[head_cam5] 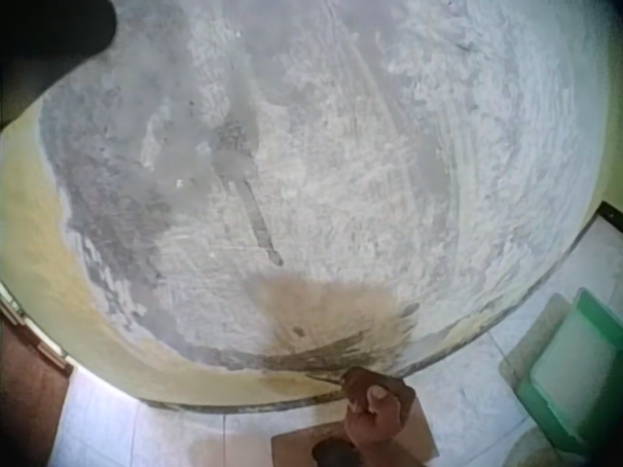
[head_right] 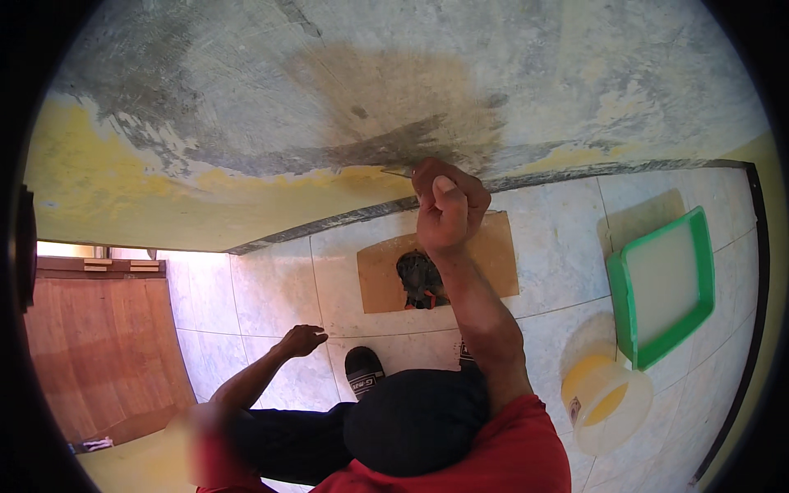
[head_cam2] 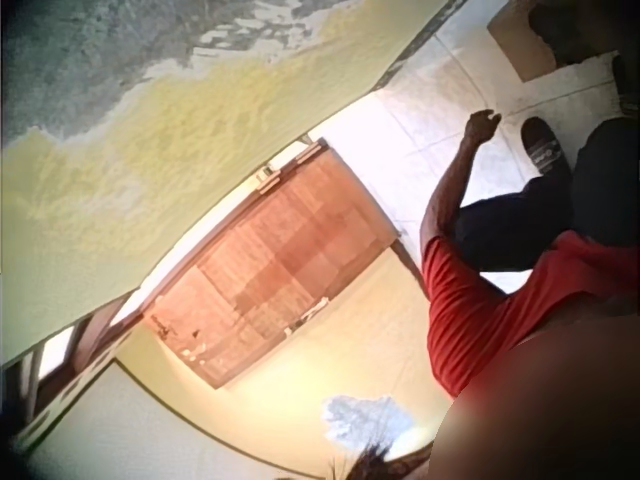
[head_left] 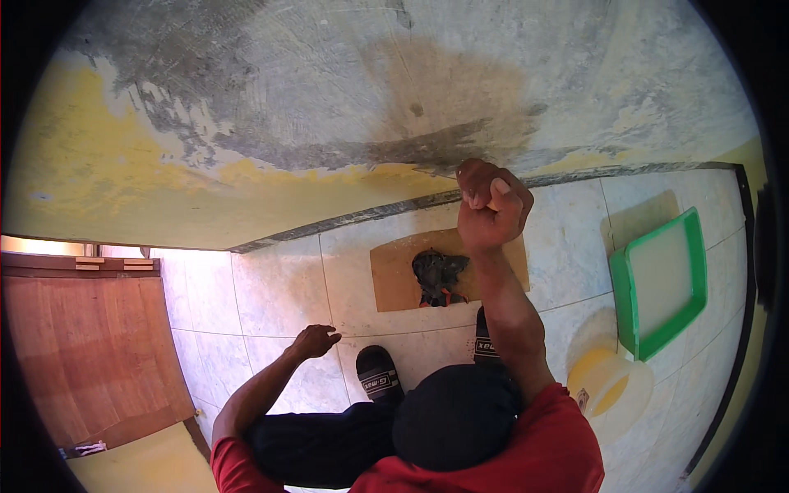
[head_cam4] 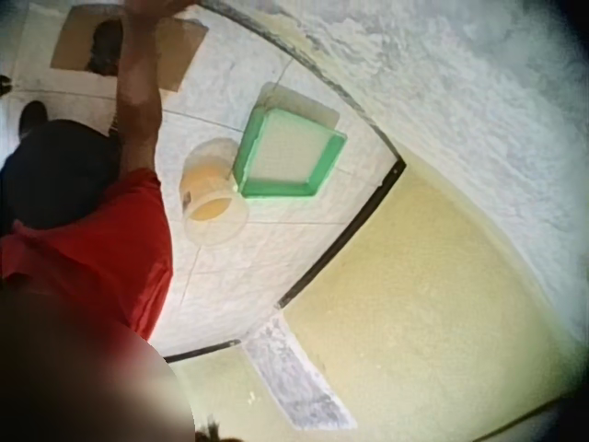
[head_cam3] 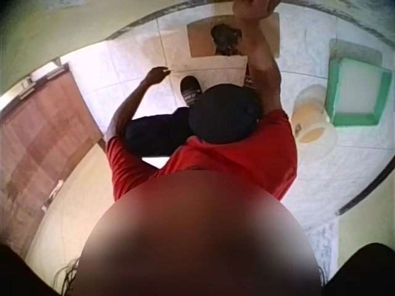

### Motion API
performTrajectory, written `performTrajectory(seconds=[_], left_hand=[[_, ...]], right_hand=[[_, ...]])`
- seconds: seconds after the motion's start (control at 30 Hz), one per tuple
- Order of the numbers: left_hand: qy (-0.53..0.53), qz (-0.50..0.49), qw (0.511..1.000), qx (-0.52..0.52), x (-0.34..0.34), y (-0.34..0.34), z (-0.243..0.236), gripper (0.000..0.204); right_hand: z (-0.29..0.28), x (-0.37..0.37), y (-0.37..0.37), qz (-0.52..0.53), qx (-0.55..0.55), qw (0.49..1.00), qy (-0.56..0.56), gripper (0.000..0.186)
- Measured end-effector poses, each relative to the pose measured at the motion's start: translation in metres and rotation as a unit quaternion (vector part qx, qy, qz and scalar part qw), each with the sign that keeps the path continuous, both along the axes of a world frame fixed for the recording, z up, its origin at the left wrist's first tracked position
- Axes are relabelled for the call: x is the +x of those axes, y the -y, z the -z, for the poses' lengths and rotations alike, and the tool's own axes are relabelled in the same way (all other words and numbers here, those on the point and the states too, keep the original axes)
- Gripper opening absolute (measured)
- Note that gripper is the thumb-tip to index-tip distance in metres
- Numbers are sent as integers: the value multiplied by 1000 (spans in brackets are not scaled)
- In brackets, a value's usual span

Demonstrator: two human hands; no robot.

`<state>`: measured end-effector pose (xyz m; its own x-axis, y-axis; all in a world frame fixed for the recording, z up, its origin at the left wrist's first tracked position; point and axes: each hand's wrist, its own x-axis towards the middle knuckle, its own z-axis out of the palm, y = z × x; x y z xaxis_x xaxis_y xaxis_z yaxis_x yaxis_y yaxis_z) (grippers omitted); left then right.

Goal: The person scrapes and sands an interior wall with a scraper and a sanding block to prepare it for repair.

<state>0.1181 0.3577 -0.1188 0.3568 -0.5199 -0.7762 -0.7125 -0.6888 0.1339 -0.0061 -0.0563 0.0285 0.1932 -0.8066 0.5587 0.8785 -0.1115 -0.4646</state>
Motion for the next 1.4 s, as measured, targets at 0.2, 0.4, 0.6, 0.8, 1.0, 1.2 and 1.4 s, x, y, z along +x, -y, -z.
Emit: performTrajectory(seconds=[0.2,0.4,0.6,0.8,1.0,1.2,1.4], left_hand=[[-11,115,993,-35,12,-21,22,27],[-2,53,999,1,15,-26,42,29],[-11,18,1000,-21,13,-31,36,38],[-13,11,999,-51,6,-2,7,38],[91,57,900,-423,-45,171,-122,49],[-107,-21,916,-386,-87,257,-132,44],[-267,-56,862,-427,-101,285,-122,32]], right_hand=[[-5,-5,7,142,15,980,-141,32],[0,-6,8,83,-38,992,-86,33],[4,0,-6,86,-63,992,-64,36],[42,-8,-12,1,103,992,-76,34],[101,-34,-42,-40,-119,969,-211,17],[78,-59,-73,-125,-102,915,-371,16],[64,-99,-54,-21,-130,907,-400,23]])
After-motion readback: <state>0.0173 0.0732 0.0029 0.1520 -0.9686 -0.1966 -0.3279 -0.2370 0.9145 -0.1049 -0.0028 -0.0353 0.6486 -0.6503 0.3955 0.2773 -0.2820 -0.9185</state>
